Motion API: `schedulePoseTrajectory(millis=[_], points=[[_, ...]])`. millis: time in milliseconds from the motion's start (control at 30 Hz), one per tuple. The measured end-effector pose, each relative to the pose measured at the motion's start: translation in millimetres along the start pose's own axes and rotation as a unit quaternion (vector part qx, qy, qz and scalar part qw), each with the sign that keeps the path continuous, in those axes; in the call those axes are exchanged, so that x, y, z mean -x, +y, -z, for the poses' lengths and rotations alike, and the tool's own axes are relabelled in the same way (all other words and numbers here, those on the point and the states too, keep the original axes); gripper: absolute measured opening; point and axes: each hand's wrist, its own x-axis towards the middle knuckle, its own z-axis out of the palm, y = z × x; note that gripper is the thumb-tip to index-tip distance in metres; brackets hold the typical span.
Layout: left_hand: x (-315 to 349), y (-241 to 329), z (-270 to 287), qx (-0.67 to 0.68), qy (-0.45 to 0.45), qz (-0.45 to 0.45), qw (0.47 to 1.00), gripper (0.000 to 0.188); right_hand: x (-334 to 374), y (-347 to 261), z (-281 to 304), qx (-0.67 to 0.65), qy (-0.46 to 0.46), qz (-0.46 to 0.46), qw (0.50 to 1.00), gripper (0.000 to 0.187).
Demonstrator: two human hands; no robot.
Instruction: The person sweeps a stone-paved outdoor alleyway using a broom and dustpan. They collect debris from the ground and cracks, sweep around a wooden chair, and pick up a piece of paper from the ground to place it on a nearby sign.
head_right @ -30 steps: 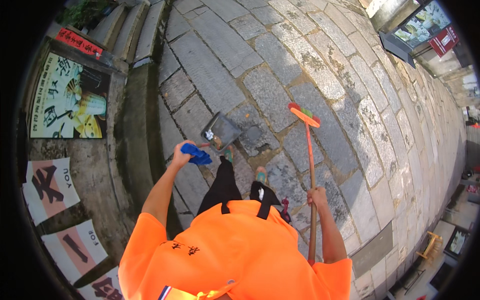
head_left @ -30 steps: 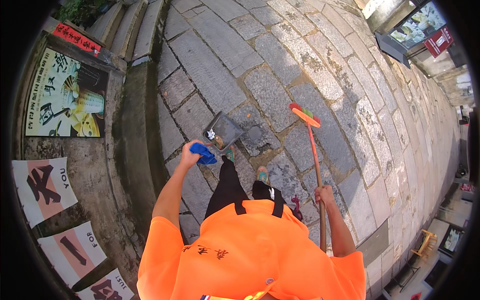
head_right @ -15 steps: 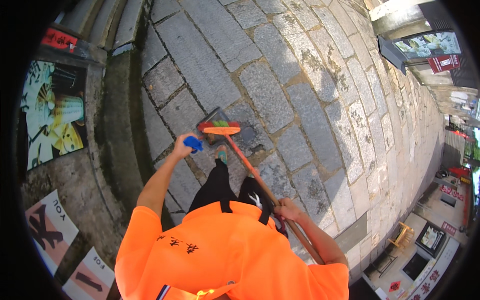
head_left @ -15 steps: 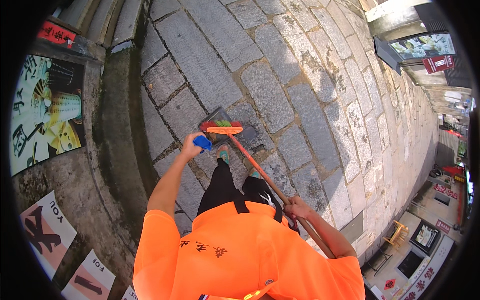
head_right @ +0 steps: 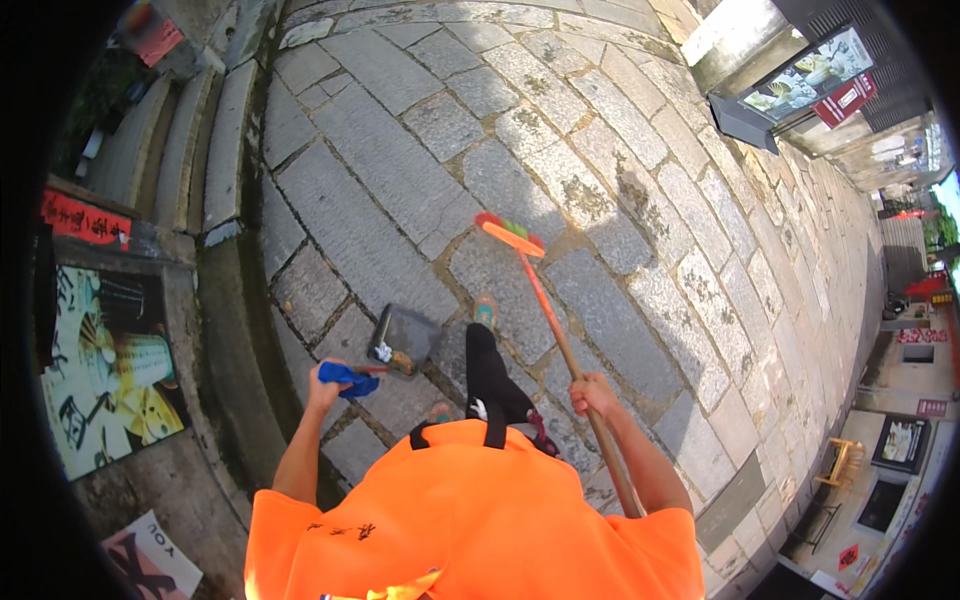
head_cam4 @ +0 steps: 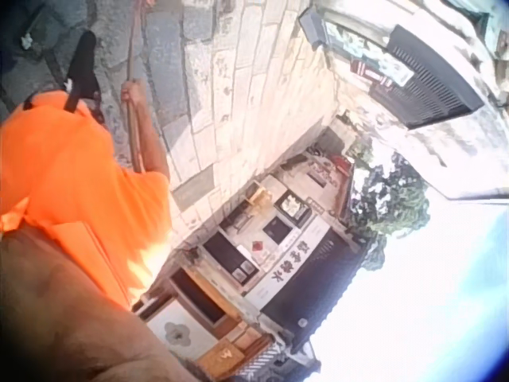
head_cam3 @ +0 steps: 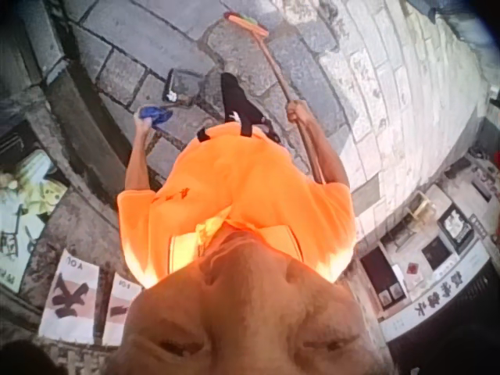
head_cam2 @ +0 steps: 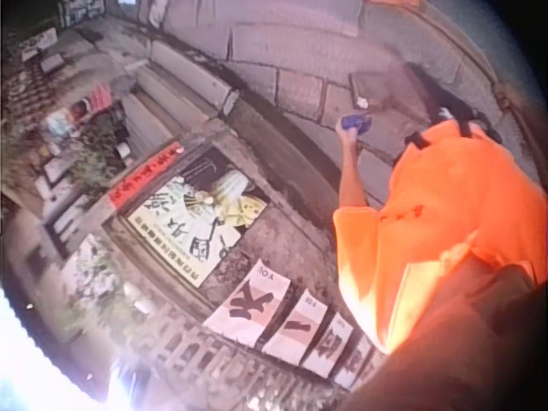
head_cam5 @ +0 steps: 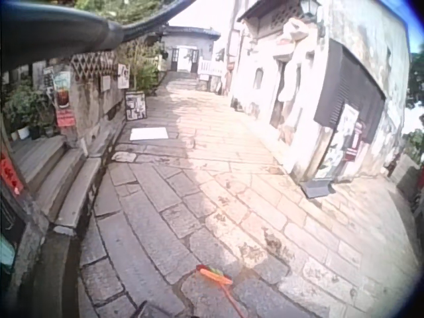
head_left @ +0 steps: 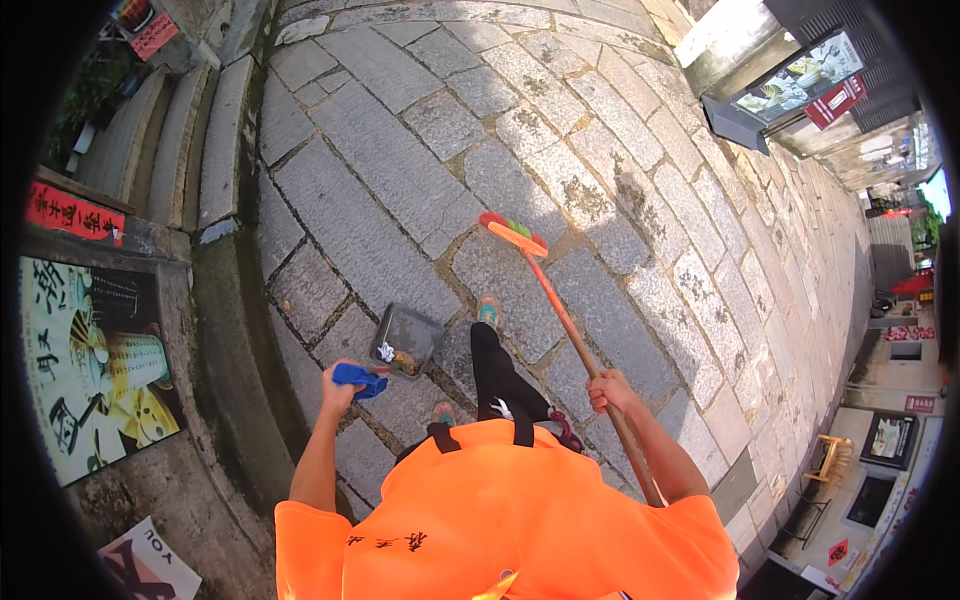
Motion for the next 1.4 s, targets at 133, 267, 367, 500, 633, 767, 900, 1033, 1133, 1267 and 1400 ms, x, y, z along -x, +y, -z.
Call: schedulePoseTrajectory(millis=[133,267,367,500,633,767,900,1033,1133,1267,1400], points=[[-40.6,57.8,7.9,0.037,0.078,0.039,0.995,0.031,-64.5,-57.5,18.8,-0.022,0.04,0.036,0.998,0.015],[-101.5,124.5,13.0,0.109,0.152,0.065,0.98,0.029,-101.6,-127.7,33.6,-0.132,0.048,0.021,0.99,0.016],[-154.5,135.4,16.9,0.094,0.175,0.019,0.98,0.027,-138.2,-163.9,53.2,-0.194,0.029,0.018,0.98,0.019],[-234.7,140.5,19.9,0.113,0.194,0.034,0.974,0.028,-175.9,-230.1,63.9,-0.291,0.013,-0.005,0.957,0.026],[-330.8,166.6,25.0,0.145,0.189,0.041,0.97,0.028,-204.9,-304.5,67.5,-0.381,0.025,0.033,0.924,0.028],[-428.1,182.3,43.2,0.123,0.155,0.026,0.98,0.027,-214.1,-369.2,54.8,-0.469,0.046,0.043,0.881,0.026],[-536.4,263.7,54.4,0.107,0.09,0.01,0.99,0.025,-235.2,-414.0,24.4,-0.487,0.073,0.003,0.87,0.024],[-642.6,305.0,55.7,0.028,0.01,-0.011,0.999,0.025,-272.1,-442.9,-8.9,-0.464,0.136,-0.029,0.875,0.022],[-721.6,350.7,41.5,0.015,-0.062,-0.056,0.996,0.029,-302.0,-466.1,-33.4,-0.425,0.113,-0.07,0.895,0.022],[-821.5,434.7,6.4,-0.087,-0.154,-0.108,0.978,0.032,-335.7,-492.9,-64.6,-0.396,0.187,-0.083,0.895,0.024],[-927.9,490.2,-31.5,-0.142,-0.208,-0.128,0.959,0.03,-375.2,-536.7,-67.3,-0.522,0.209,-0.093,0.821,0.027]])
